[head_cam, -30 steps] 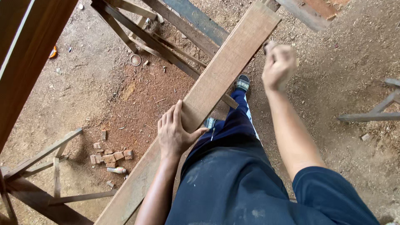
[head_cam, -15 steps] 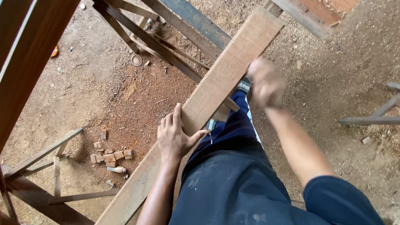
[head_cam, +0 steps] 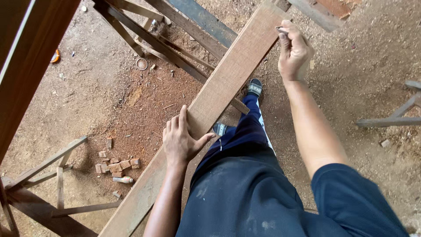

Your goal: The person sands long wooden beams by hand using sandpaper.

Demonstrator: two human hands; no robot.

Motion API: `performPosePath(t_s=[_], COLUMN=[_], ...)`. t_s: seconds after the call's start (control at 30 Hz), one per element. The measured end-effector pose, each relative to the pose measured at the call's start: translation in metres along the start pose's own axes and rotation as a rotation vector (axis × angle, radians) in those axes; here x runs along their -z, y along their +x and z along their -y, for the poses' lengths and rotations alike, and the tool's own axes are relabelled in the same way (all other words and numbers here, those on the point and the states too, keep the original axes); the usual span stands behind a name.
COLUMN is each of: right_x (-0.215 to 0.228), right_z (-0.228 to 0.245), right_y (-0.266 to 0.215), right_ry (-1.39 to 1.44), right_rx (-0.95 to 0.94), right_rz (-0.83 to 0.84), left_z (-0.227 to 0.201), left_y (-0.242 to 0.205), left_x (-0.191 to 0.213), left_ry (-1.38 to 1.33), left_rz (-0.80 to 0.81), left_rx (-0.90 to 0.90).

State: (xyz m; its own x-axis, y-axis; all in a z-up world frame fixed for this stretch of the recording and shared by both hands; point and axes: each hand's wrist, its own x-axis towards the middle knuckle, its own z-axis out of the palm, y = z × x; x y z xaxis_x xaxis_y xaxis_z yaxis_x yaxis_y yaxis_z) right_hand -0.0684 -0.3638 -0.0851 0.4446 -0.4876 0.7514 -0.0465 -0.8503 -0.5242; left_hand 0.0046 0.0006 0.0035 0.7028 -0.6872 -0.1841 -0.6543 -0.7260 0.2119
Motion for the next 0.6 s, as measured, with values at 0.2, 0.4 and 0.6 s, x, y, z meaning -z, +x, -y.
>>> performPosePath(t_s=[0.2,0.4,0.6], right_x=[-0.003,-0.013,-0.016], right_z=[0.142,-0.006,-0.010], right_y=[-0.070,-0.046,-0.038], right_ry=[0.262,-0.032,0.013], right_rx=[0.021,-0.124,-0.185], right_rz=[0.119,0.041,0.042], left_z=[-0.002,0.000,0.000], left_y=[0.001,0.003,0.002], left_x=[0.005,0.000,-0.004], left_ry=[0.003,0.014,0.012], left_rz=[0.020,0.091,0.054], left_rx=[0.012,0.028,0.010])
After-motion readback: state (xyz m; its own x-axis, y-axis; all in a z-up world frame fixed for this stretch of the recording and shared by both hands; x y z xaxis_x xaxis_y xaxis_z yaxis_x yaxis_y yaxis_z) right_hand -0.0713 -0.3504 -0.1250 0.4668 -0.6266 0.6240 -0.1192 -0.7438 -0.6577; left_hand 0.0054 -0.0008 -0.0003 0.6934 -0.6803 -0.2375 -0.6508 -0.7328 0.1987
